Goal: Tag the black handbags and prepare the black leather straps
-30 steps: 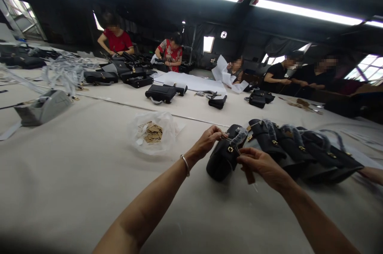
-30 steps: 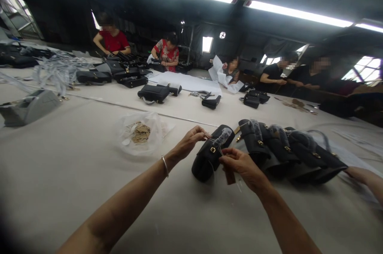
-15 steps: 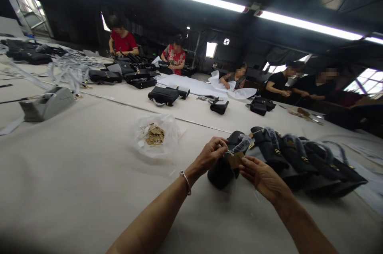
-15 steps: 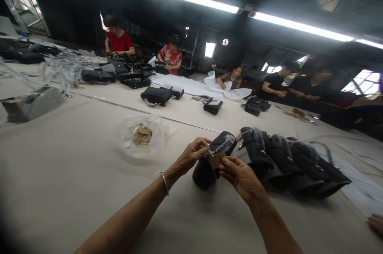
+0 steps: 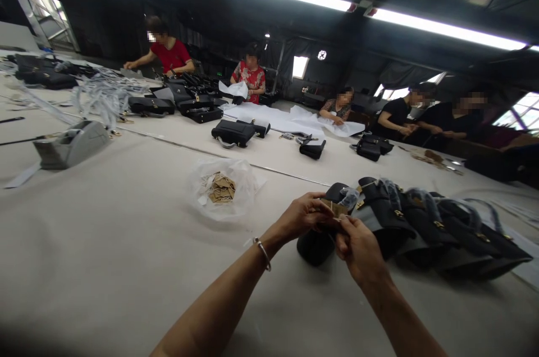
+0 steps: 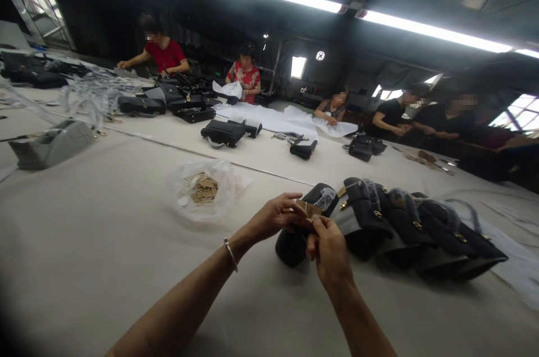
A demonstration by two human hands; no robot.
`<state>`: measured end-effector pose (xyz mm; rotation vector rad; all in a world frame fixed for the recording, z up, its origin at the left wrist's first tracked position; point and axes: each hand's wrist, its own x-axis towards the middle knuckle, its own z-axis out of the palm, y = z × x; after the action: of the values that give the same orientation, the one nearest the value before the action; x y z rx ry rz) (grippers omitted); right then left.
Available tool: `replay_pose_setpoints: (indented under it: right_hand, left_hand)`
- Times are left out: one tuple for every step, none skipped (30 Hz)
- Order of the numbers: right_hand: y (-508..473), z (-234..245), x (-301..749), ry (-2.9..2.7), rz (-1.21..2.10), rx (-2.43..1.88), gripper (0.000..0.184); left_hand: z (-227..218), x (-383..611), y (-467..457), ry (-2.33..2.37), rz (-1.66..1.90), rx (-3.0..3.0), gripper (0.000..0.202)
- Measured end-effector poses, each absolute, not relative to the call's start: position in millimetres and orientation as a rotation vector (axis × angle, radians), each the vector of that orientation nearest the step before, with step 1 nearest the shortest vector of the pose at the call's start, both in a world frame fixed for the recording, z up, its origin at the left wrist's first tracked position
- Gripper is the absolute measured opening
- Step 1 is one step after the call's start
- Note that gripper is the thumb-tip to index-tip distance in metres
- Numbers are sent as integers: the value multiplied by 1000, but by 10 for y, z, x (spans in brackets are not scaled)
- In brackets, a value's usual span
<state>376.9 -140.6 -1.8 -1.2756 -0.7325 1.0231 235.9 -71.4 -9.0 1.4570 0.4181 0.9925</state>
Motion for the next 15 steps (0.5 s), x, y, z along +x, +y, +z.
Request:
replay_pose_setpoints:
  right_hand:
    - [-1414,-2,3748,-756,1025,-1287,50]
    - [-1419,14,3734,-779,1028,-1300,51]
    - [-1421,26,3726,-803,1029,-1312,52]
    - [-1421,35,3725,-825,1027,-1325,54]
    - [-1421,40,3729,-844,1018,-1334,55]
    - [-1422,40,3740,-859,1001,-1341,57]
    - [-1425,33,3758,-868,974,-1343,58]
    - [-1434,20,3783,-870,933,-1344,59]
    - [-1447,-2,3815,-869,882,-1344,59]
    - [-1468,-32,3850,-863,820,-1346,59]
    - [-1494,-72,3887,-854,751,-1351,59]
    - [-1524,-121,3920,-844,683,-1363,59]
    - [-1557,-179,3946,-834,618,-1379,60]
    - [-1591,-244,3959,-827,561,-1397,62]
    - [-1623,-315,3958,-823,517,-1414,66]
  left_hand:
    - [-95,2362,-705,438,1024,1498,13]
    - [-100,2367,-696,462,1061,1532,12]
    - [-101,2370,-689,487,1095,1552,12]
    - [-96,2369,-683,512,1114,1560,12]
    - [-80,2358,-678,540,1115,1565,12]
    - [-53,2334,-677,572,1101,1582,13]
    - [-11,2294,-680,610,1079,1630,17]
    - [46,2238,-688,658,1056,1720,23]
    - [115,2168,-704,719,1041,1843,30]
    - [195,2089,-730,790,1041,1982,37]
    - [281,2007,-766,867,1051,2124,42]
    - [369,1930,-811,947,1064,2259,43]
    - [455,1862,-865,1029,1079,2375,42]
    - [533,1807,-923,1101,1091,2468,40]
    - [602,1769,-983,1155,1100,2538,37]
